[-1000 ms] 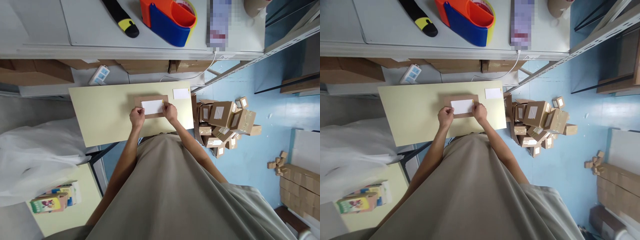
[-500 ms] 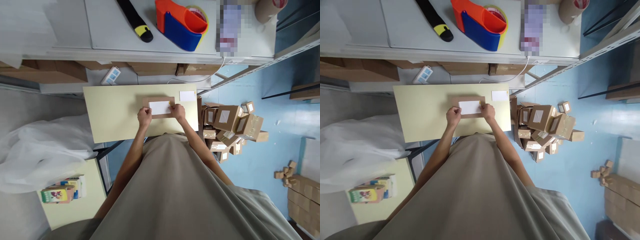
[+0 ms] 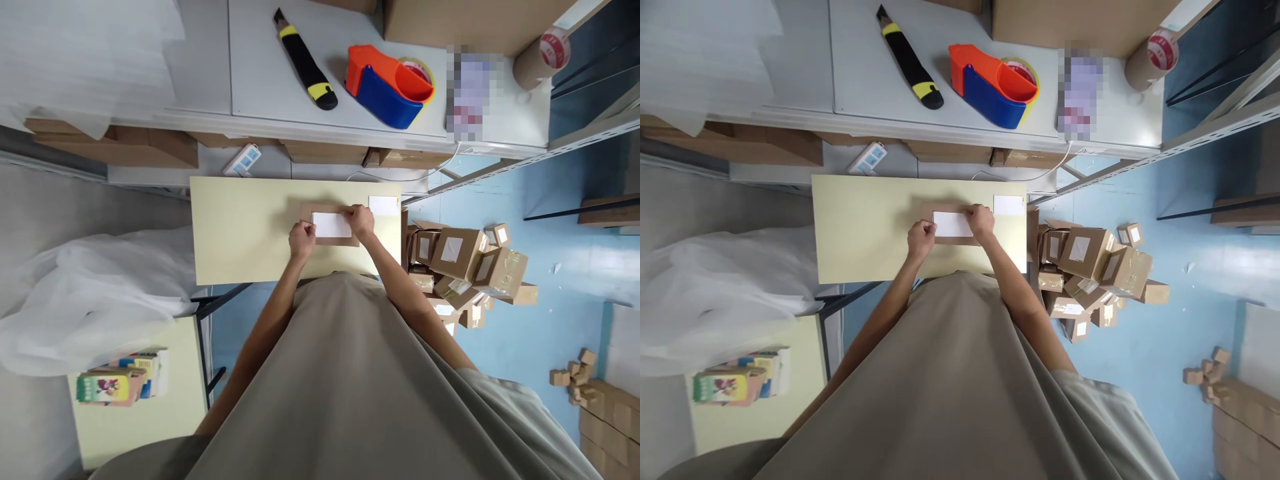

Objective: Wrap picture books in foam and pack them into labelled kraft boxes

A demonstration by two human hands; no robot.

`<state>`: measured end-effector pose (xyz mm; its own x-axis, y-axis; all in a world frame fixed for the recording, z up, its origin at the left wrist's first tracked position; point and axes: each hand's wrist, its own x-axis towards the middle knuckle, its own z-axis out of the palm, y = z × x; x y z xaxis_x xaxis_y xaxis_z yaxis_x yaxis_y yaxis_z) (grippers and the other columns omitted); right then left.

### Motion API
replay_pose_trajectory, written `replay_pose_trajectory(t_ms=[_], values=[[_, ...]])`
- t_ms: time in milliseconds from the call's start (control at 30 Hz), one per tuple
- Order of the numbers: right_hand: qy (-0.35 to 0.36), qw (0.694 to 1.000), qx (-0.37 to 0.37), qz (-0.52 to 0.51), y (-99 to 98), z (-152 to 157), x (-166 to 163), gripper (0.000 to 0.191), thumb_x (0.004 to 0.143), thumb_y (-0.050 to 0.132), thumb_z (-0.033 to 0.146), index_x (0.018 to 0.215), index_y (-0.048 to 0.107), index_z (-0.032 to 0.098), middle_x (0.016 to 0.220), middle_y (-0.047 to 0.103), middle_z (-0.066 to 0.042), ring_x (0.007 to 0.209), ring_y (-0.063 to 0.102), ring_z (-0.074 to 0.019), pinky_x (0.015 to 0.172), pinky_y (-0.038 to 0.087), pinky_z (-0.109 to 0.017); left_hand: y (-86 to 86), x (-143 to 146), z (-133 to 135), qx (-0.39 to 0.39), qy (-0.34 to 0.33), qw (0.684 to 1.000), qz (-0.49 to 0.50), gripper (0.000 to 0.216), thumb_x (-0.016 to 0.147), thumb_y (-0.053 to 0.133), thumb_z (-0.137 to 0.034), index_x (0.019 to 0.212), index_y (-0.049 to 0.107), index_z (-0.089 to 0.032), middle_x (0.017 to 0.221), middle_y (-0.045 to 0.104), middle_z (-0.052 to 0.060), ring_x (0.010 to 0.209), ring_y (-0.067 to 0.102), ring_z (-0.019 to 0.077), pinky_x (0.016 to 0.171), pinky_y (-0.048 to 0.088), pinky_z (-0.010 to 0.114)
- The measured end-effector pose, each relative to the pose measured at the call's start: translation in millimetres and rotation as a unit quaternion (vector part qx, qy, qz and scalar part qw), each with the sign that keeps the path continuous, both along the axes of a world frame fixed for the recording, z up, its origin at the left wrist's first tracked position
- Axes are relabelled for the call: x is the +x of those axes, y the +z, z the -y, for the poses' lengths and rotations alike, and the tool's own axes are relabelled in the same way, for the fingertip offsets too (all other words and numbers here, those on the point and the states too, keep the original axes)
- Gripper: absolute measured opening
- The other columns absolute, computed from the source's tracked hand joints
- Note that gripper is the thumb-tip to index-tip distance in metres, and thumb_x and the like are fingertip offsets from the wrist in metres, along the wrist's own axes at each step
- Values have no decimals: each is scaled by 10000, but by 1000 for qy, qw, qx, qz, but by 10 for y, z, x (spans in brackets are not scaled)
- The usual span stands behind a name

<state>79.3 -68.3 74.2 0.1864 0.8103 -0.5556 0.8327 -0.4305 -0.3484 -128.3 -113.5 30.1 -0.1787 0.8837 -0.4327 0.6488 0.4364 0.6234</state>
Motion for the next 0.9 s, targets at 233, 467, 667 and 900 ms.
replay_pose_trajectory(t_ms=[233,467,667,900], values=[[130,990,-48,-8,-88,211,-238,163,1063,743,266,1099,879,184,1182,854,-159,1134,771,-285,1012,575,-325,-56,-7,22,5,-15,1000,-13,170,1025,637,-310,911,718,-213,1103,814,159,1070,743,307,1001,529,411],[90,993,-44,-56,-178,102,-349,271,1099,677,336,1061,896,182,989,874,-92,982,803,-233,947,591,-278,-98,-17,28,18,-29,999,-21,170,1028,629,-303,916,720,-213,1077,814,151,1061,736,298,1000,537,405],[84,996,-20,6,-199,178,-526,347,1145,605,429,1135,856,189,1163,863,-157,1091,804,-283,984,591,-341,-94,-7,35,27,-21,999,-10,165,1014,642,-282,871,704,-228,1017,805,136,1046,730,299,995,543,408],[147,987,-63,2,-177,178,-584,322,1088,716,448,1210,832,173,1251,847,-158,1192,794,-292,1045,587,-353,-90,-1,40,31,-18,999,-6,140,1004,647,-262,886,712,-228,1012,798,126,1043,728,291,990,542,400]])
